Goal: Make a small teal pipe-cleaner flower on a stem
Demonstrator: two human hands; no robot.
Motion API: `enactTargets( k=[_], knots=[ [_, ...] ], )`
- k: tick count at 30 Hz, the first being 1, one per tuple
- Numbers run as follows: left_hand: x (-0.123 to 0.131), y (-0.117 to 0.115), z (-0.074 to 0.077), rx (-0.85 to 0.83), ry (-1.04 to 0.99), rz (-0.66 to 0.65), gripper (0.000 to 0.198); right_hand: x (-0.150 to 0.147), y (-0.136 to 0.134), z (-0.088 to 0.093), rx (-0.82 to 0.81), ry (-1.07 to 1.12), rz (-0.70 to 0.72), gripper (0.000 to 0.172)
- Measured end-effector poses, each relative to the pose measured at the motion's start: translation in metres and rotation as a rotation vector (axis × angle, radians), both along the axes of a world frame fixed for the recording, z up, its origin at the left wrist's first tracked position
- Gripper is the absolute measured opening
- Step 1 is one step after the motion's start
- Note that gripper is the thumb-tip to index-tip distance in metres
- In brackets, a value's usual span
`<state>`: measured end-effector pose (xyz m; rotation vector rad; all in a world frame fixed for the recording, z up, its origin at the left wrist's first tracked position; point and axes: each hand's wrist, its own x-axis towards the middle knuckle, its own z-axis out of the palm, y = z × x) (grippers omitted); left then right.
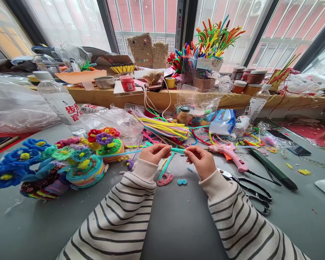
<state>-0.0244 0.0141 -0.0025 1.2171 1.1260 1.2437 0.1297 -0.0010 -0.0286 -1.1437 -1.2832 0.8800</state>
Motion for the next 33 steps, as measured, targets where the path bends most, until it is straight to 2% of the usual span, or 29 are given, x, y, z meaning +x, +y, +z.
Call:
enactTargets(
  k=[2, 6, 10, 11, 17, 21, 23, 24, 26, 27, 29, 31, 33],
  knots=[
    [0.0, 0.0, 0.001, -0.052, -0.006, -0.007, 0.019, 0.0, -0.001, 0.001, 0.01, -0.016, -0.001, 0.014],
    [0.0, 0.001, 0.005, -0.219, -0.141, -0.026, 0.017, 0.0, 0.0, 0.001, -0.016, 0.063, 0.029, 0.012],
    [-0.001, 0.004, 0.006, -0.34, -0.257, -0.061, 0.005, -0.001, 0.002, 0.002, -0.065, 0.196, 0.072, 0.012],
    [-0.001, 0.004, 0.007, -0.357, -0.278, -0.066, 0.002, -0.001, 0.002, 0.002, -0.084, 0.231, 0.08, 0.012],
    [0.004, 0.006, 0.006, -0.424, -0.348, -0.029, 0.017, -0.006, 0.001, 0.002, -0.209, 0.362, 0.092, 0.016],
    [0.002, 0.007, 0.001, -0.382, -0.239, -0.005, 0.014, -0.007, 0.0, 0.001, -0.228, 0.308, 0.077, 0.017],
    [-0.001, 0.006, -0.001, -0.201, -0.038, 0.026, 0.011, -0.004, 0.0, 0.001, -0.159, 0.166, 0.043, 0.016],
    [-0.002, 0.005, -0.002, -0.032, 0.104, 0.068, 0.01, -0.003, -0.001, 0.001, -0.1, 0.061, 0.011, 0.015],
    [-0.003, 0.003, -0.004, 0.416, 0.414, 0.167, 0.012, 0.0, -0.002, 0.002, 0.048, -0.175, -0.064, 0.014],
    [-0.003, 0.002, -0.005, 0.629, 0.542, 0.176, 0.015, 0.0, -0.003, 0.002, 0.124, -0.28, -0.09, 0.013],
    [0.0, 0.0, -0.009, 0.941, 0.726, 0.059, 0.024, 0.0, -0.004, 0.004, 0.262, -0.426, -0.092, 0.013],
    [0.004, 0.0, -0.014, 1.09, 0.874, -0.085, 0.029, -0.002, -0.007, 0.006, 0.368, -0.496, -0.055, 0.013],
    [0.005, 0.001, -0.019, 1.056, 1.02, -0.162, 0.03, -0.005, -0.008, 0.008, 0.421, -0.507, -0.018, 0.012]
  ],
)
